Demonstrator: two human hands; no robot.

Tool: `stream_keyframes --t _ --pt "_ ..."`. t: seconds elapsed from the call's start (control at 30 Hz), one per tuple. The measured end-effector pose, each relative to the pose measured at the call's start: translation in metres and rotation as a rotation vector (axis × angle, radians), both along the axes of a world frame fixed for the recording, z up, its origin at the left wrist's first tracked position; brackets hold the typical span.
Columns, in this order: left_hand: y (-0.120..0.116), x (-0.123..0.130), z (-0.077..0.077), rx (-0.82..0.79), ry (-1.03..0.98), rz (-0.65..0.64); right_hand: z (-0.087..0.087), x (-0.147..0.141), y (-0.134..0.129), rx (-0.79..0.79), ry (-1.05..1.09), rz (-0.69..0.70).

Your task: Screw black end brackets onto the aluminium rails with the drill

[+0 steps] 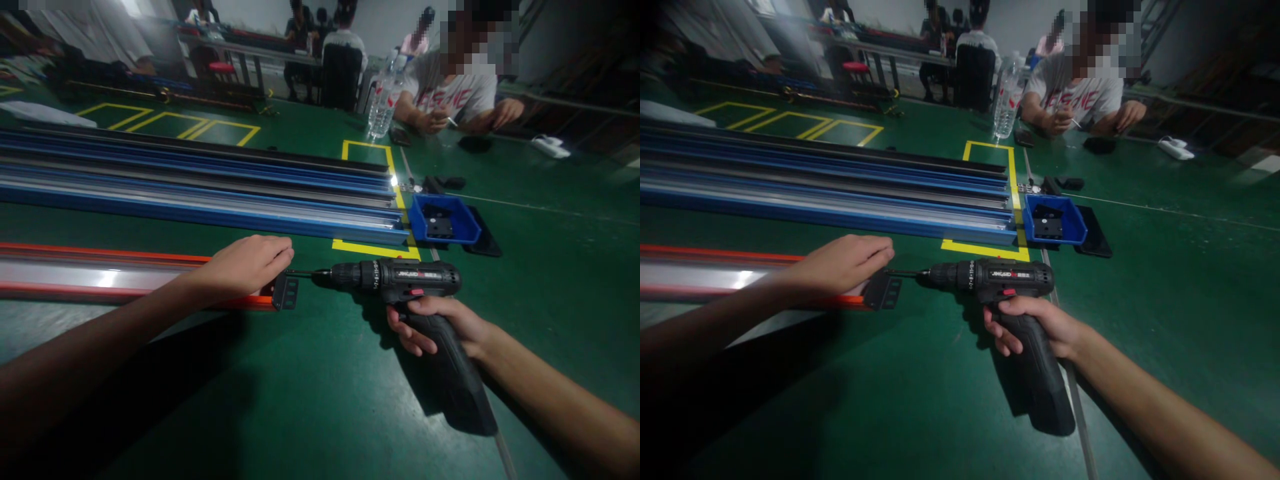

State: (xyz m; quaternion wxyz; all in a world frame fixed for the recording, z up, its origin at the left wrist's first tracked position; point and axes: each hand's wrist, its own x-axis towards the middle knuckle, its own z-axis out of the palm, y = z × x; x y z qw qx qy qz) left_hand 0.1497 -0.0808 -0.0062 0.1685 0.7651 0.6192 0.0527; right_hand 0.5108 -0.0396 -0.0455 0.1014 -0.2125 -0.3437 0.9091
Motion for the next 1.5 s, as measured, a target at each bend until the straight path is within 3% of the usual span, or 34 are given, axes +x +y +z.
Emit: stream_keyframes --t 1.5 --pt "0.0000 0.0001 -0.0006 0.012 0.001 -0.010 0.0014 -0.0004 -0.0025 0.007 -0.034 -0.021"
